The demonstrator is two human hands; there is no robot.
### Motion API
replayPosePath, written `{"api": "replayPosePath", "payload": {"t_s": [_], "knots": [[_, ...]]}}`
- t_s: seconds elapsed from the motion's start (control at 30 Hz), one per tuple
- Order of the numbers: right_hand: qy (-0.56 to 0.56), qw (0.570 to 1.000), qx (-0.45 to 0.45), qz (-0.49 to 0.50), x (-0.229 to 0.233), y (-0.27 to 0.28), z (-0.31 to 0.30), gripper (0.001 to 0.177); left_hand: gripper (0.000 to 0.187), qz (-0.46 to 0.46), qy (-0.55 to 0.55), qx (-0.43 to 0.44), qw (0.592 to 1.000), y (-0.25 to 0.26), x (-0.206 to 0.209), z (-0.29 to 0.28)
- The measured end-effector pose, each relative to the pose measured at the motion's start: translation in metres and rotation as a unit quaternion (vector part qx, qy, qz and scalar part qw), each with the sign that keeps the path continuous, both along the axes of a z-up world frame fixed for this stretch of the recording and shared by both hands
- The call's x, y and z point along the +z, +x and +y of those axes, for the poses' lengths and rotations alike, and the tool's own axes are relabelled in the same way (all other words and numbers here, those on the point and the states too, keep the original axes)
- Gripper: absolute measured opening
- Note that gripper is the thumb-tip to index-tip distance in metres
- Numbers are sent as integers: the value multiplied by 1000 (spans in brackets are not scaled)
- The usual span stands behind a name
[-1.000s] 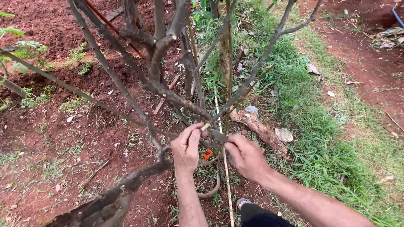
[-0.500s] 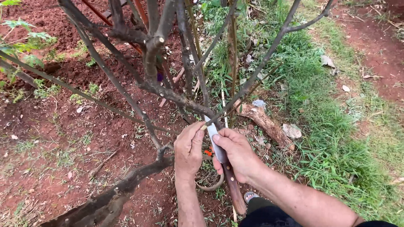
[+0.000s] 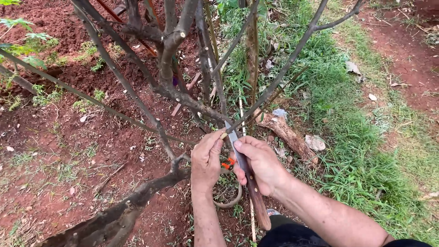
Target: The person uses a knife to make precise cuts on a tree branch and inserts a small scion into the cut. They then use pruning shears to trim another branch and repeat the cutting process with the knife on a different part of the tree.
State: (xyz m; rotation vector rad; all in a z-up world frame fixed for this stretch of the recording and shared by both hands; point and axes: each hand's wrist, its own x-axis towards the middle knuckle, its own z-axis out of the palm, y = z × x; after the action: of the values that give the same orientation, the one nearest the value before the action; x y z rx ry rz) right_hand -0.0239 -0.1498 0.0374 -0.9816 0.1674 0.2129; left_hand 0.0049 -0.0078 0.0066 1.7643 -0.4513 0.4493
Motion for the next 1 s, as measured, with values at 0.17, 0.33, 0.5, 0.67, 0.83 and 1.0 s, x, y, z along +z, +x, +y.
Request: {"api": "replayPosePath", "payload": {"t_s": [0.17,0.33,0.5,0.67,0.83,1.0], "knots": [[-8,1000,25,-5,-24,8,0,11,30,-4,14,18,1000,2,-11,7],[-116,989,48,-75,-36,20,-21,13,31,17,12,30,999,-6,-7,4],[-209,943,21,-258,-52,62,-56,18,33,-23,6,59,998,-10,17,-15],[-192,897,107,-384,-49,111,-63,18,28,8,-41,70,997,-2,10,-25],[-210,761,220,-573,-3,152,-67,27,23,31,-84,42,995,6,-7,-28],[-159,705,326,-610,24,173,-60,22,23,41,-101,60,992,8,5,-45]]}}
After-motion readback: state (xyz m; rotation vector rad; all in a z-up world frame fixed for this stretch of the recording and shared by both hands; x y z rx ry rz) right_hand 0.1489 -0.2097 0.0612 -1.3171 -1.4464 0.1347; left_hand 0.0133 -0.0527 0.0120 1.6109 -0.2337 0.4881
